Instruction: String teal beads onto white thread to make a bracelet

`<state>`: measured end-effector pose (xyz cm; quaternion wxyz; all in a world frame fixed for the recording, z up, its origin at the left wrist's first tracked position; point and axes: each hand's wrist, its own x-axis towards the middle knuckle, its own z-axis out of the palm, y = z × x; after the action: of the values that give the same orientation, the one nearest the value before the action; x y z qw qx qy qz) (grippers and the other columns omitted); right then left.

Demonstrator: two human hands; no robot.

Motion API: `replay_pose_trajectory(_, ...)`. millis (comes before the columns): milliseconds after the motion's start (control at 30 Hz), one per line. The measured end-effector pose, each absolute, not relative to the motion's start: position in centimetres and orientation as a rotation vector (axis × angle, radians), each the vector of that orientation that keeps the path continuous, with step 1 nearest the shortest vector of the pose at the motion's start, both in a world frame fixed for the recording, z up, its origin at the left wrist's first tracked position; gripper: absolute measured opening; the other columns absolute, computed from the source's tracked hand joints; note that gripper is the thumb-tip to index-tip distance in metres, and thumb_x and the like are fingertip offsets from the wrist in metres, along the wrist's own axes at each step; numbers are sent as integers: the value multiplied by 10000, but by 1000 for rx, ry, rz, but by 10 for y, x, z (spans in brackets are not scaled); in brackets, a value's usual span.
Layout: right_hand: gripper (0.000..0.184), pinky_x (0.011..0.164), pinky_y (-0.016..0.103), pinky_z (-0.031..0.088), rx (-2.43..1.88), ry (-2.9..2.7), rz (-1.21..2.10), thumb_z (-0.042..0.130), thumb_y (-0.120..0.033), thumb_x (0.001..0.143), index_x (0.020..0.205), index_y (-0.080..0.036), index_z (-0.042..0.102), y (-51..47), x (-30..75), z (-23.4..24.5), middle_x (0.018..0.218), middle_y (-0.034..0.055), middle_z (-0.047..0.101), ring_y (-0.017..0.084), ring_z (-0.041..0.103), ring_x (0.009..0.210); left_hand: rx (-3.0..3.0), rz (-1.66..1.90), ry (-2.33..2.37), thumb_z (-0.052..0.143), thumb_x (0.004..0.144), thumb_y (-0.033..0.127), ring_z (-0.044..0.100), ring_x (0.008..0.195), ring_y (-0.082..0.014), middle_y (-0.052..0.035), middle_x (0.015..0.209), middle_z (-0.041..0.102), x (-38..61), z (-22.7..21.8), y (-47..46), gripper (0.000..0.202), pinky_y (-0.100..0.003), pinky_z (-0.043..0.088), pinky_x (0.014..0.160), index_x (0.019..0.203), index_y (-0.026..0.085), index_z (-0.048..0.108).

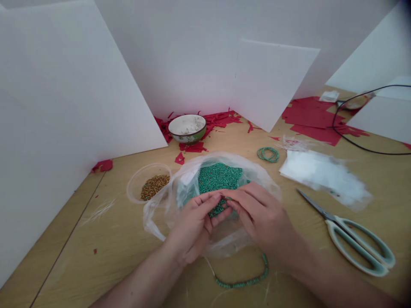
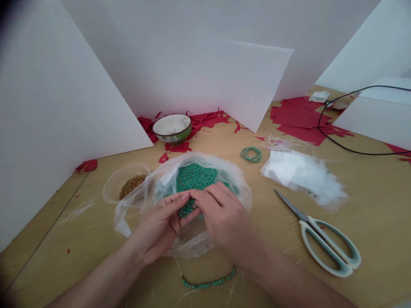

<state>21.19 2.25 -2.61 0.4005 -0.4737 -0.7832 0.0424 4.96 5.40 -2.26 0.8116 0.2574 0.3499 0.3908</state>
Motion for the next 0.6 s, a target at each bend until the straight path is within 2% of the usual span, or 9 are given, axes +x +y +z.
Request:
replay_pose_trajectory(100,271,770,357,517,-1230,-2025,95,472,-124,953,1153,-188,644,23,217,-27,935,70,625,194,578,864,514,908,774,592,901,177,613,1103,-195,-111,1131,686,46,-18,59,167,-359,530,975,967,110,730)
replay_pose_trajectory(200,255,759,369,514,-1260,-2071,73,455,-122,959,1095,-171,665,24,218,-28,897,70,611,190,564,831,518,930,785,550,922,186,569,1207,-248,-141,1204,660,42,-13,64,217,-372,513,1005,1032,87,709)
replay_pose_trajectory(367,249,769,378,506,-1264,-2123,19,430,-150,979,1067,-152,662,25,216,-31,903,76,599,197,539,851,527,915,773,530,933,203,576,1214,-267,-152,1225,653,39,-11,66,254,-361,513,1008,1097,78,679)
replay_pose_trajectory(600,224,788,371,498,-1263,-2114,-4,460,-133,965,1058,-143,664,23,214,-31,899,77,600,202,541,857,533,930,780,525,933,197,590,1198,-270,-156,1199,668,41,-9,62,248,-367,523,996,1079,72,682)
